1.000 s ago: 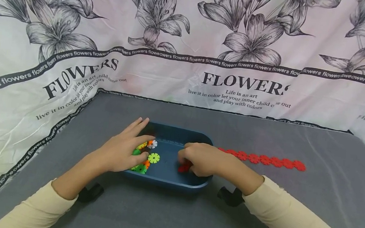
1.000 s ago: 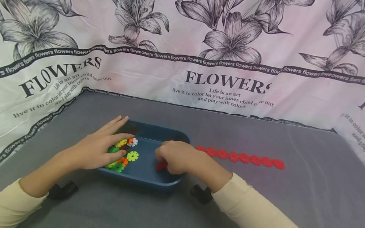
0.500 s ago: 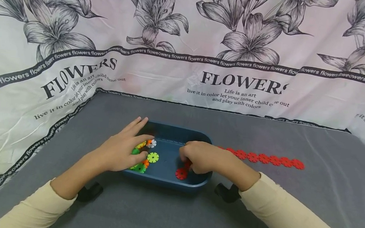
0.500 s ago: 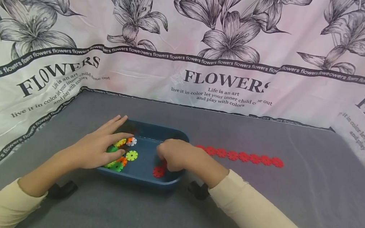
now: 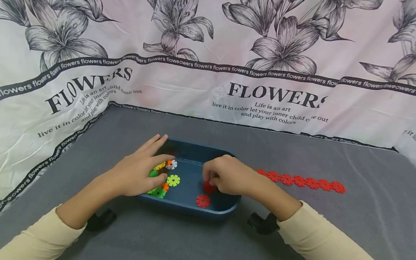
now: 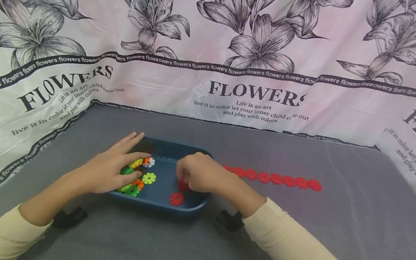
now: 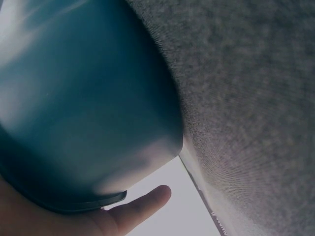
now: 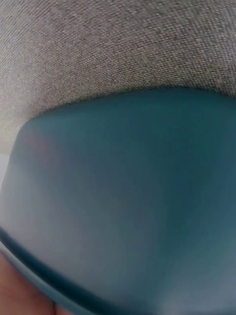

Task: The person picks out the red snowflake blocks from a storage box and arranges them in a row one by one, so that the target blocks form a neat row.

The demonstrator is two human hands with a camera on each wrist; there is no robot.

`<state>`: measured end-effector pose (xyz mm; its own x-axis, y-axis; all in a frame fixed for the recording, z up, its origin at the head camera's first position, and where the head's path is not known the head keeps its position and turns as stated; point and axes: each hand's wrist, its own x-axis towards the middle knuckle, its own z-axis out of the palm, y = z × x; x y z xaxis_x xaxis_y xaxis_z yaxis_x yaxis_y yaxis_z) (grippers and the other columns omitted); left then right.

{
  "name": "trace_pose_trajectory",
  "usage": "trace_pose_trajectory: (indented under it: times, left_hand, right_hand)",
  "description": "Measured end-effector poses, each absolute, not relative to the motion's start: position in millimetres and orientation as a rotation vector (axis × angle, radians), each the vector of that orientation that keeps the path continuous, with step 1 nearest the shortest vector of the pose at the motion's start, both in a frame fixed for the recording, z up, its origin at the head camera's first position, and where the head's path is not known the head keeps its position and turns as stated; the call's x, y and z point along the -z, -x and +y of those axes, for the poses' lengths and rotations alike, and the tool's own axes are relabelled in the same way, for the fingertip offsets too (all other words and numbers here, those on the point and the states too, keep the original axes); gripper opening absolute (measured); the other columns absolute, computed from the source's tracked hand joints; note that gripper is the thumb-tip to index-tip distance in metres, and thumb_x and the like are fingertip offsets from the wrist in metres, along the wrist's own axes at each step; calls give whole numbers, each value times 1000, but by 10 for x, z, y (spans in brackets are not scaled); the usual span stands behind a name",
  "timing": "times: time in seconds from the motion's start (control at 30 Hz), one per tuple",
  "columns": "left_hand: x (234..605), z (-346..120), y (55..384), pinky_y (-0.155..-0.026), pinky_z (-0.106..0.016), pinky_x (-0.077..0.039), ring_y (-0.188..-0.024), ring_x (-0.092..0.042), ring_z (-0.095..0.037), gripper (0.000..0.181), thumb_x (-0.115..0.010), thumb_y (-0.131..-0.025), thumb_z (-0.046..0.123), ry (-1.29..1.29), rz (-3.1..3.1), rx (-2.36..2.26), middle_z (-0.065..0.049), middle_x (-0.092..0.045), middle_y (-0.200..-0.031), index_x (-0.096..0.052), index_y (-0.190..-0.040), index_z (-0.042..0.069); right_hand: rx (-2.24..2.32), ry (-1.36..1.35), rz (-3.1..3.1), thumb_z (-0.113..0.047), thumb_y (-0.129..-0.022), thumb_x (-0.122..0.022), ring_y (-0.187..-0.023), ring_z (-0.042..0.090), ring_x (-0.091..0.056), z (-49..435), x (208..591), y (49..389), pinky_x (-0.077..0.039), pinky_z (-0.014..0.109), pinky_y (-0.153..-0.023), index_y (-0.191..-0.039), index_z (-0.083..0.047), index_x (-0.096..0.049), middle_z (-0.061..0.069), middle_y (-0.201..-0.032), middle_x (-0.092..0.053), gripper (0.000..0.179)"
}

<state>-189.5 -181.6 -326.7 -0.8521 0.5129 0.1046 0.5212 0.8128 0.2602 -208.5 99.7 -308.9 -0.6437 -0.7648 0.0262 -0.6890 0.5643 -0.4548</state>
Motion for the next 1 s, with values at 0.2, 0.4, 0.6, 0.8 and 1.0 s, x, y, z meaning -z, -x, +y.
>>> trace_pose_trajectory:
  times: [0.2,0.4,0.6,0.8,1.0]
  left_hand:
    - [3277,-1820,1888,-93,-66,-46,-152,-7,-36,53,-62,-92,33,848,-2957,454,-13,-13,-166,-59,-142,14]
    - [3278,-1815,1892,-94,-65,-45,-152,-7,-36,54,-63,-91,32,852,-2948,462,-13,-13,-166,-60,-141,13]
    - [3281,-1816,1897,-92,-64,-47,-152,-7,-35,53,-63,-91,32,850,-2947,465,-13,-13,-166,-60,-141,14]
    - [3287,-1823,1896,-91,-64,-48,-151,-8,-37,51,-62,-92,31,859,-2930,461,-14,-14,-166,-60,-140,14]
    - [3295,-1824,1899,-92,-64,-47,-151,-9,-37,51,-61,-92,30,865,-2925,463,-15,-15,-166,-60,-140,13]
  right_hand:
    - [820,1161,2613,5,-88,-70,-71,9,-61,1026,3066,2113,-54,24,-64,-88,-9,-74,-4,-82,-69,15]
    - [910,1107,2622,1,-89,-73,-65,9,-60,1083,3015,2103,-53,28,-59,-88,-10,-76,-5,-81,-71,12]
    - [946,1061,2638,-2,-89,-74,-65,11,-61,1152,2984,2093,-53,30,-58,-89,-11,-77,-6,-82,-71,9]
    - [1057,991,2600,-2,-90,-73,-72,15,-68,1247,2956,2084,-56,29,-66,-92,-8,-77,-3,-85,-72,8]
    - [1151,934,2586,0,-90,-72,-74,19,-71,1366,2919,2082,-58,30,-70,-94,-4,-75,2,-86,-73,7]
